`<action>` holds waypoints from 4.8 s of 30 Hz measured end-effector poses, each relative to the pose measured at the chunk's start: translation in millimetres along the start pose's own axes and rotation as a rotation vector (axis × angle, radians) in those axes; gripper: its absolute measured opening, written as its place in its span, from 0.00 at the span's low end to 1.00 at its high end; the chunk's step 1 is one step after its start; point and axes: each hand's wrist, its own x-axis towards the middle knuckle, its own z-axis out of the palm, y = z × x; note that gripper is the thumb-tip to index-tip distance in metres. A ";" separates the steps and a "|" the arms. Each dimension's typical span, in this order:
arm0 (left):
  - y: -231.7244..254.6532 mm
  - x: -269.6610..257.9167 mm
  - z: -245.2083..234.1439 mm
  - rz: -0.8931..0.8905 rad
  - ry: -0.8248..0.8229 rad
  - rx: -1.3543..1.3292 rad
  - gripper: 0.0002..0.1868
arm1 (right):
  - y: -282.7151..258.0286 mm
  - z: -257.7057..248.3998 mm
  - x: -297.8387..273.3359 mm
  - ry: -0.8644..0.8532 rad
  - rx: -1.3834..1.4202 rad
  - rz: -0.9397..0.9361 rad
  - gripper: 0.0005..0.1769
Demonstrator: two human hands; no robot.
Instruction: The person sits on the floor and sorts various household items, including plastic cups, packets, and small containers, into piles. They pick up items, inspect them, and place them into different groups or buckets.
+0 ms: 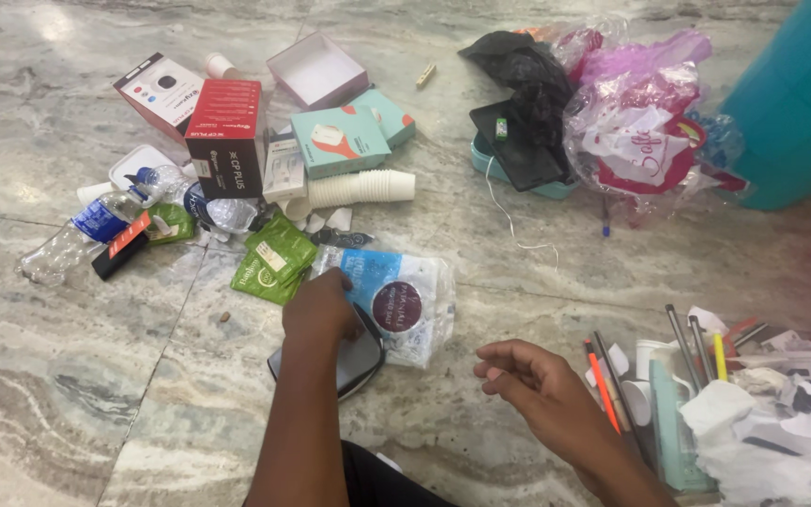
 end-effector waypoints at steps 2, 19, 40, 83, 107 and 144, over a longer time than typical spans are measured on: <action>2.0 0.4 0.1 -0.001 -0.033 0.054 0.39 | -0.5 0.4 -0.1 -0.001 0.000 0.003 0.22; 9.0 -6.7 -14.4 0.228 -0.205 -0.592 0.15 | -1.8 2.1 2.4 -0.002 -0.010 0.039 0.24; 72.4 -52.3 -8.3 0.353 -0.627 -1.458 0.32 | -31.6 -9.7 -7.9 0.151 0.896 -0.143 0.24; 211.9 -121.0 -40.2 0.466 -0.495 -1.698 0.49 | -92.1 -145.0 -74.2 0.125 0.996 -0.399 0.23; 370.6 -60.9 -71.2 0.792 -0.380 -1.499 0.48 | -113.5 -282.7 64.7 0.337 1.031 -0.382 0.31; 123.7 -94.5 5.7 0.548 -0.089 -1.234 0.35 | -38.2 -42.0 -24.7 0.037 0.749 -0.280 0.27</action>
